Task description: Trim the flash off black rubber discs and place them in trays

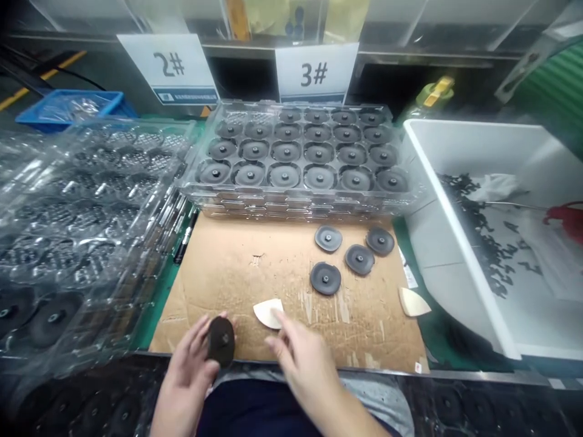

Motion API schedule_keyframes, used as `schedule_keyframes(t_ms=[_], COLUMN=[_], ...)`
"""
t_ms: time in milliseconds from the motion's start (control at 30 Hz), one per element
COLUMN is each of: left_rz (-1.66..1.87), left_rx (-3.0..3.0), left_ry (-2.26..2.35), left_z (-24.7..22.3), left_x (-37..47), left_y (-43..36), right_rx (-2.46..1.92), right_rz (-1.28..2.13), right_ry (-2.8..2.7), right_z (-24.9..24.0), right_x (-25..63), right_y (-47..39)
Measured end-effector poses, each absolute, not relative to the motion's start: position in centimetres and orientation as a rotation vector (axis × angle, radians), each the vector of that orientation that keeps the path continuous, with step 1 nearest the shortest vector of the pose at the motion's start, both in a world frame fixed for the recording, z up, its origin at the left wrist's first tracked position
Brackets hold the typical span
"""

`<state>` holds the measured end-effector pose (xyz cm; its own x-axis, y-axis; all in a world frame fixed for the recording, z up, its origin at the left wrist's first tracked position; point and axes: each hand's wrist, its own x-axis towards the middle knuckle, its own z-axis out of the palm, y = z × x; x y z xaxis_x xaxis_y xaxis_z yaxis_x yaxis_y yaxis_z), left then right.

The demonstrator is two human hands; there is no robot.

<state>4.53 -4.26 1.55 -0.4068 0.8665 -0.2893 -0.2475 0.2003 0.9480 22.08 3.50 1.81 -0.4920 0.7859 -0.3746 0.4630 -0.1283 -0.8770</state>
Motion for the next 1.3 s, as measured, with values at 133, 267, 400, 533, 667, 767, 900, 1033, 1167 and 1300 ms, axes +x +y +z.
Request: schedule_keyframes(t_ms=[133,267,400,533,667,767,900,1033,1167,1300], left_rz=[1.452,1.483,1.485,1.467,1.452,1.388,1.397,1.338,1.343,1.327], left_rx=[-0.084,-0.141,-0.161,-0.134,-0.090,-0.100,-0.076,-0.030,0.017,0.022], left_ry=[1.038,0.861,0.829,0.848,0.906,0.910,0.953,0.936,0.869,0.869], left_z=[2.0,1.8,2.1,2.7,3.0,3.2,3.9,4.7,4.9,5.5], left_x=[3.9,3.7,4.2,4.7,5.4,5.8,6.1,6.0,5.5,6.3], left_y=[-2.3,-1.5,-1.2,-0.8,-0.5,-0.5,-0.4,-0.5,-1.0,-0.9], right_rx=[-1.489,-1.286,-1.073,-1.102,-1.078,-0.841,-0.862,-0.843,-0.789,-1.014], right_rz=[0.917,0.963,1.108,1.174,1.189,1.368,1.447,1.243,1.409,1.020], right_ry=[-2.209,-2.275,-2.321,-2.248,-2.026,-2.155,-2.338,-2.176,-2.289,-2.399], right_z=[0.3,-0.9,-0.7,1.4,5.8,8.8,10.2,10.1,10.9,11.7], right_x=[21.8,20.6,20.5,20.2,18.9,18.1,17.3,17.3,20.3,21.8], right_y=[5.2,4.3,4.9,7.7,8.4,7.8,7.7,7.4,6.8,7.2])
